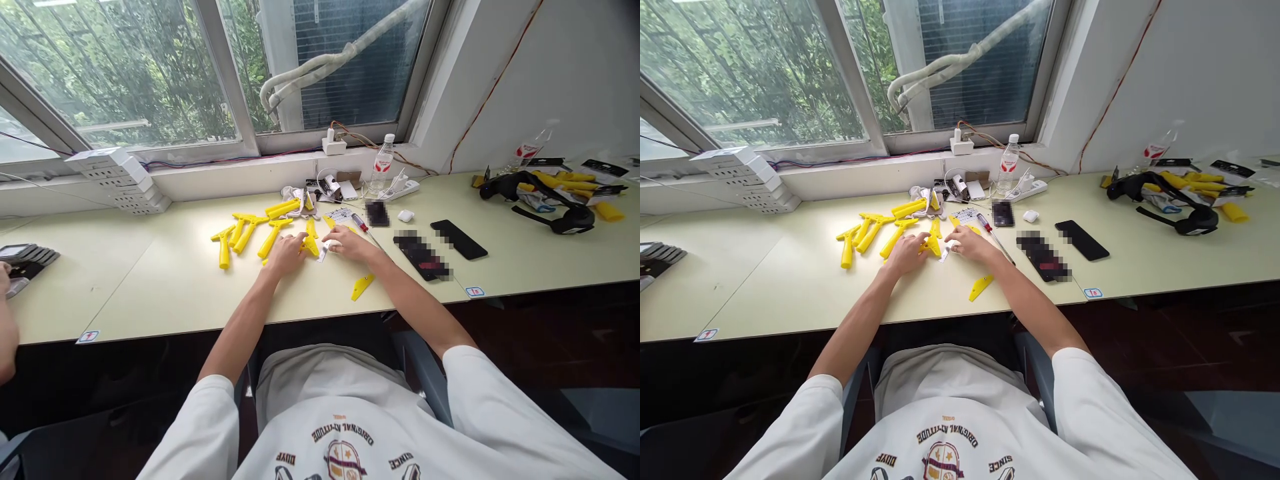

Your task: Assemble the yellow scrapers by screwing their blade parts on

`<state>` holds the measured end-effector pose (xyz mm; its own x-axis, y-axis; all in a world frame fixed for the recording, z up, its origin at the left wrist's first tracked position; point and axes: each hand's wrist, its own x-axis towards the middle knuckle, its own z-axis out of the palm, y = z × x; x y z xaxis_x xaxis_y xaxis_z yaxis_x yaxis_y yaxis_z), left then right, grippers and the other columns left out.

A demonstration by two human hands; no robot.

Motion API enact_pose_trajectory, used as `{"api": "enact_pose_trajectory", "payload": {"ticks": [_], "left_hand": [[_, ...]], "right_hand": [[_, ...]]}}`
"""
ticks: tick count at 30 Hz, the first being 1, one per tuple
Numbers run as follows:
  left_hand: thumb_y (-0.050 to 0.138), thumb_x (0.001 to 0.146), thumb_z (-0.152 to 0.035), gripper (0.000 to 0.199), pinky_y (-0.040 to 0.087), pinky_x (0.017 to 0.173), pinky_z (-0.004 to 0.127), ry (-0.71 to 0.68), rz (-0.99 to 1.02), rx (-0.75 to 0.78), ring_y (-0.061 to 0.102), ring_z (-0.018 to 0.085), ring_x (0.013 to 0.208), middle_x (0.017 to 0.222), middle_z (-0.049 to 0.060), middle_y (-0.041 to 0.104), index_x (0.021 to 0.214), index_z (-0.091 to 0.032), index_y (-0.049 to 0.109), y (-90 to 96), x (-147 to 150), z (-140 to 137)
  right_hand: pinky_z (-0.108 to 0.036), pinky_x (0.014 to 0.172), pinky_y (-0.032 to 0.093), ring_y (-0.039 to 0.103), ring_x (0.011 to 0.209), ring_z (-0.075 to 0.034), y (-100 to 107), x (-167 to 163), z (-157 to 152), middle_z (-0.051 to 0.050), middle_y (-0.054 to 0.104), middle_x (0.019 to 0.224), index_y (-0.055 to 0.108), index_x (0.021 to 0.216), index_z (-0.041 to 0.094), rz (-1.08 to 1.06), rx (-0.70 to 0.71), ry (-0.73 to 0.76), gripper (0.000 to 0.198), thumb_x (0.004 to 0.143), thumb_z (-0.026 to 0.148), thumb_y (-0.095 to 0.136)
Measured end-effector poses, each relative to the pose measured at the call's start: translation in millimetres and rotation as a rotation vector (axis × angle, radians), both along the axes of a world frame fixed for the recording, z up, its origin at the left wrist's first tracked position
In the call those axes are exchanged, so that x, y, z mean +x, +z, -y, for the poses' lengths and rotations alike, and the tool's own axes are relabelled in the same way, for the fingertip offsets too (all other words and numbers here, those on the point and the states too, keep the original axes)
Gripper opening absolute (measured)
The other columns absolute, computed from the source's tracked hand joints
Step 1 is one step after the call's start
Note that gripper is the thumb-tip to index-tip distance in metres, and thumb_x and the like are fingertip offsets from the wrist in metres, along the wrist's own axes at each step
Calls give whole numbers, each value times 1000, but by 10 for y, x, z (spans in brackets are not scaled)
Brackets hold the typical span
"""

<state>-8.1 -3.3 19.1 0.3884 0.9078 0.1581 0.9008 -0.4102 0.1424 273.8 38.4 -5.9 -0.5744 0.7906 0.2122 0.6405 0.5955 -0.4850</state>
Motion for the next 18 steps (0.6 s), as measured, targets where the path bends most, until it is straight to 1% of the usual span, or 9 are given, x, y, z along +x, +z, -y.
{"api": "enact_pose_trajectory", "payload": {"ticks": [2, 4, 6, 9, 13, 15, 17, 18], "left_hand": [[61, 105, -19, 58, 49, 117, 47, 14, -15, -1, 73, 34, 134, 134, 14, 83, 162, -23, 59, 0, 6, 0], [58, 106, -20, 57, 48, 116, 49, 37, -31, 2, 72, 35, 135, 134, 16, 83, 163, -21, 58, 5, 17, 6], [57, 107, -21, 57, 47, 115, 51, 53, -37, 6, 72, 36, 135, 134, 17, 82, 164, -20, 57, 9, 30, 15], [55, 108, -21, 57, 47, 114, 52, 53, -33, -1, 71, 37, 136, 133, 18, 82, 165, -19, 57, 7, 38, 26], [55, 105, -17, 60, 48, 115, 55, 42, -2, -2, 67, 38, 141, 138, 17, 82, 164, -21, 56, 3, 24, 20], [57, 104, -16, 59, 48, 116, 58, 47, 26, 19, 65, 39, 142, 141, 17, 81, 162, -22, 59, 9, 33, 26], [57, 106, -18, 51, 47, 118, 59, 31, 61, 70, 64, 39, 142, 142, 17, 80, 156, -22, 64, 20, 86, 65], [55, 108, -19, 45, 46, 120, 59, -1, 80, 107, 64, 39, 142, 144, 18, 79, 151, -21, 68, 25, 134, 104]], "right_hand": [[-50, 121, 51, 63, 135, -34, -8, -83, 12, -13, 71, 134, 85, 132, 30, 61, 37, 28, 31, 105, 25, 69], [-51, 120, 49, 61, 132, -35, -1, -129, 18, -13, 71, 132, 85, 124, 30, 126, 68, 46, 25, 106, 25, 68], [-52, 118, 47, 60, 129, -35, 11, -134, 22, -13, 71, 130, 83, 118, 28, 174, 91, 44, 19, 107, 26, 68], [-52, 116, 45, 59, 128, -35, 12, -109, 24, -13, 72, 131, 80, 113, 26, 203, 89, 43, 14, 106, 25, 67], [-48, 114, 45, 60, 125, -33, -31, -83, -3, -12, 75, 127, 75, 116, 24, 151, 72, 59, 16, 105, 21, 65], [-47, 115, 45, 61, 126, -32, -53, -73, -31, -11, 76, 127, 75, 117, 25, 102, 72, 45, 16, 105, 21, 65], [-47, 116, 47, 62, 127, -32, -63, -61, -60, -12, 77, 127, 75, 116, 25, 60, 73, 11, 15, 105, 21, 65], [-47, 116, 47, 62, 127, -33, -63, -56, -71, -12, 77, 127, 76, 117, 25, 43, 74, -11, 16, 106, 21, 64]]}}
